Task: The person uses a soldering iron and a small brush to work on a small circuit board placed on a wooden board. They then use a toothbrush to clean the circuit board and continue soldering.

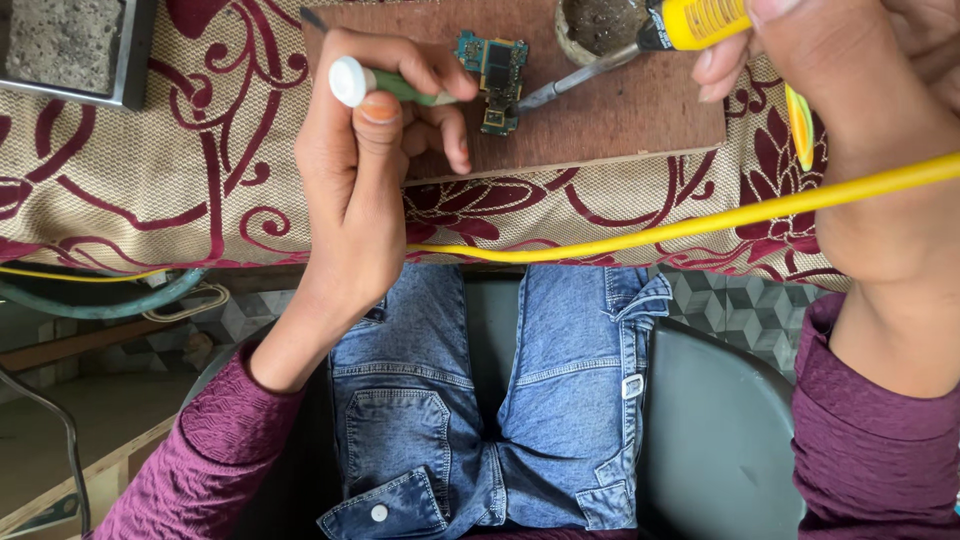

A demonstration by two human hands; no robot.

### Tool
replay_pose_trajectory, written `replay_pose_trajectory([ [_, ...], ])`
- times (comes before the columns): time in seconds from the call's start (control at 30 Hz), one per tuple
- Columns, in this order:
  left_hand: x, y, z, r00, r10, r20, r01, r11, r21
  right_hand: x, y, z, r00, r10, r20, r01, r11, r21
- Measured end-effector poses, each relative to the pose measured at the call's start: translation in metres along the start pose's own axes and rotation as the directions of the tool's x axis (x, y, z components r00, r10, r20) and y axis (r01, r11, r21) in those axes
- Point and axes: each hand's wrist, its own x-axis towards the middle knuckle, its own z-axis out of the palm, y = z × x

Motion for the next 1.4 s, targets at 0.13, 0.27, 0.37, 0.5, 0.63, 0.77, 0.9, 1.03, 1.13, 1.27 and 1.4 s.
replay_pose_trajectory([
  [0.13, 0.000, -0.001, 0.002, 0.999, 0.031, -0.034, -0.030, 0.999, 0.018, 0.002, -0.001, 0.003, 1.000, -0.010, 0.002, 0.010, 1.000, -0.005],
  [0.27, 0.001, 0.000, 0.003, 0.998, 0.060, -0.033, -0.056, 0.992, 0.112, 0.003, -0.002, 0.006, 1.000, -0.015, 0.003, 0.015, 1.000, -0.013],
  [0.37, 0.003, 0.001, 0.002, 0.995, 0.086, -0.043, -0.077, 0.978, 0.194, 0.004, -0.003, 0.009, 1.000, -0.019, 0.005, 0.019, 1.000, -0.001],
  [0.5, 0.005, 0.000, 0.003, 0.992, 0.112, -0.065, -0.092, 0.964, 0.251, 0.009, -0.007, 0.010, 1.000, 0.017, 0.001, -0.017, 0.999, 0.041],
  [0.63, 0.005, 0.001, 0.002, 0.991, 0.115, -0.072, -0.093, 0.961, 0.260, 0.012, -0.009, 0.015, 0.999, 0.026, -0.024, -0.024, 0.998, 0.050],
  [0.77, 0.005, 0.001, 0.001, 0.990, 0.113, -0.089, -0.082, 0.952, 0.296, 0.009, -0.013, 0.018, 0.999, 0.032, -0.027, -0.031, 0.999, 0.043],
  [0.9, 0.005, 0.001, 0.001, 0.989, 0.115, -0.091, -0.081, 0.946, 0.314, 0.007, -0.015, 0.018, 1.000, 0.011, -0.017, -0.011, 1.000, 0.018],
  [1.03, 0.005, 0.000, 0.001, 0.989, 0.104, -0.101, -0.071, 0.954, 0.292, 0.007, -0.014, 0.020, 0.999, 0.027, -0.016, -0.027, 0.999, 0.025],
  [1.13, 0.005, 0.001, 0.000, 0.989, 0.111, -0.098, -0.076, 0.949, 0.305, 0.008, -0.013, 0.019, 1.000, 0.016, -0.003, -0.016, 1.000, -0.008],
  [1.27, 0.005, 0.001, 0.000, 0.989, 0.108, -0.099, -0.072, 0.947, 0.314, 0.007, -0.011, 0.016, 1.000, 0.017, 0.007, -0.016, 0.997, -0.070],
  [1.4, 0.006, 0.001, -0.001, 0.989, 0.119, -0.087, -0.085, 0.943, 0.320, 0.007, -0.009, 0.017, 1.000, 0.007, -0.004, -0.007, 0.996, -0.094],
])
